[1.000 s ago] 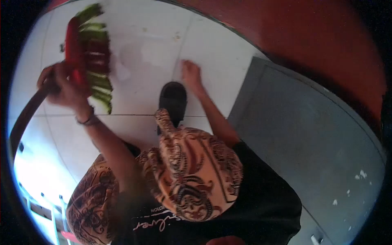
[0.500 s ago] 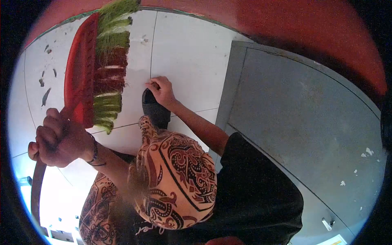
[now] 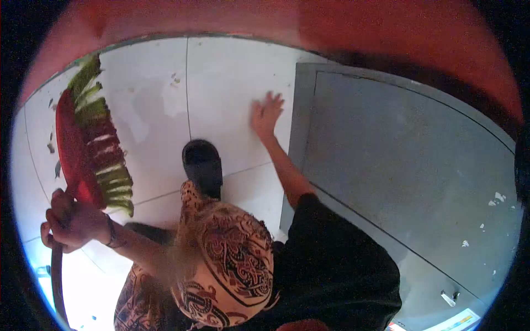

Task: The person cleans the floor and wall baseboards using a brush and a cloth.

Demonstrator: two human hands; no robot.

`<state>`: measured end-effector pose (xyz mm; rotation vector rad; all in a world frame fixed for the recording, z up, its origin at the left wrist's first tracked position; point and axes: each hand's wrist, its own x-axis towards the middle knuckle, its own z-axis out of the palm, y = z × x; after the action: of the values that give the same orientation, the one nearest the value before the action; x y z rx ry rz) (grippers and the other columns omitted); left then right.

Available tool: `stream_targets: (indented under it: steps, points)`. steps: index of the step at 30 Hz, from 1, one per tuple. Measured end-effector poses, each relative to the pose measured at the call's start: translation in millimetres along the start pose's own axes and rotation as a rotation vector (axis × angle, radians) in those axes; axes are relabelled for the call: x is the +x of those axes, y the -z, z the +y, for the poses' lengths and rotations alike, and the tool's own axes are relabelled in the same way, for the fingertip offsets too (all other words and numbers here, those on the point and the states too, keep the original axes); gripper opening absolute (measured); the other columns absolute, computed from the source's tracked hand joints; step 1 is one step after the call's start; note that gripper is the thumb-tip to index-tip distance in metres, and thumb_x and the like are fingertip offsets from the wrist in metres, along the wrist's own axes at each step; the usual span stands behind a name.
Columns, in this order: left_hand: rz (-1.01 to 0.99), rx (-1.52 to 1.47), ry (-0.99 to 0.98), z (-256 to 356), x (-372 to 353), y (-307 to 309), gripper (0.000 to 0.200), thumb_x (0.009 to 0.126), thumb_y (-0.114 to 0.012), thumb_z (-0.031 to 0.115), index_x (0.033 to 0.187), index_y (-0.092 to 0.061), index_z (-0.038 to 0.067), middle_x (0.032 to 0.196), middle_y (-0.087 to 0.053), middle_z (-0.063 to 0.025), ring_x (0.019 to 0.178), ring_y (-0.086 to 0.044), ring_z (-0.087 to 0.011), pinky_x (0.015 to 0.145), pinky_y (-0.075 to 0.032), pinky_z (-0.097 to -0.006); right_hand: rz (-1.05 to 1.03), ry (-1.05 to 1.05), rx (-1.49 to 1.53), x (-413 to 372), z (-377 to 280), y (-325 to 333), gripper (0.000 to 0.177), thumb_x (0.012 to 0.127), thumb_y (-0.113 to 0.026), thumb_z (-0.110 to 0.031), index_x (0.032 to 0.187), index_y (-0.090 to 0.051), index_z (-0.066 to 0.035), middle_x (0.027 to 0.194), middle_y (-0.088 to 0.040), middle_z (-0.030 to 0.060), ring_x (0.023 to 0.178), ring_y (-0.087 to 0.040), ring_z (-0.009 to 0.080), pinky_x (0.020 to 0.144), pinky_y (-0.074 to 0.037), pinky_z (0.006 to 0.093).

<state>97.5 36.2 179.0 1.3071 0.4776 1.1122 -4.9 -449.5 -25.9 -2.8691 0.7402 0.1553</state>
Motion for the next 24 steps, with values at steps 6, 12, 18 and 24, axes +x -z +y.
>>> stream_targets:
  steps: [6, 12, 18, 24]
  points:
    - [-0.052, -0.071, 0.035, 8.4, -28.1, -32.7, 0.005, 0.088, -0.058, 0.004, 0.090, -0.055, 0.001, 0.063, -0.051, -0.0120, 0.054, -0.046, -0.0243, 0.051, -0.046, -0.0398, 0.277, 0.196, 0.196, 4.1, -9.7, 42.8, 0.050, 0.092, -0.059, -0.026, 0.132, -0.047, 0.001, 0.133, -0.050, 0.0234, 0.129, -0.043, 0.0402, 0.107, -0.035, 0.0476]
    - [-0.233, -0.105, 0.093, -9.0, -28.1, -32.3, 0.010, 0.083, -0.063, 0.000, 0.091, -0.057, -0.001, 0.068, -0.056, -0.0128, 0.063, -0.055, -0.0234, 0.056, -0.047, -0.0338, -0.175, -0.140, 0.435, -43.9, 18.4, 79.8, 0.029, 0.092, -0.062, -0.025, 0.089, -0.067, 0.002, 0.073, -0.066, 0.0117, 0.060, -0.064, 0.0216, 0.055, -0.052, 0.0355]
    - [-0.276, -0.024, 0.096, -10.7, -6.2, -50.7, 0.016, 0.083, -0.065, 0.009, 0.093, -0.059, -0.004, 0.082, -0.060, -0.0121, 0.072, -0.059, -0.0222, 0.066, -0.053, -0.0340, -1.064, -0.377, 1.120, -160.6, -18.4, 145.0, 0.044, 0.097, -0.051, -0.037, 0.128, -0.055, -0.005, 0.111, -0.064, 0.0099, 0.093, -0.063, 0.0180, 0.075, -0.053, 0.0333]
    - [-0.193, -0.069, 0.309, 47.9, -13.9, -93.8, 0.029, 0.081, -0.063, 0.016, 0.102, -0.063, -0.004, 0.095, -0.058, -0.0128, 0.091, -0.053, -0.0217, 0.072, -0.049, -0.0365, -1.003, -0.517, 1.229, -204.0, -93.9, 292.7, 0.048, 0.098, -0.049, -0.032, 0.134, -0.048, -0.001, 0.131, -0.053, 0.0117, 0.115, -0.050, 0.0209, 0.097, -0.039, 0.0350]
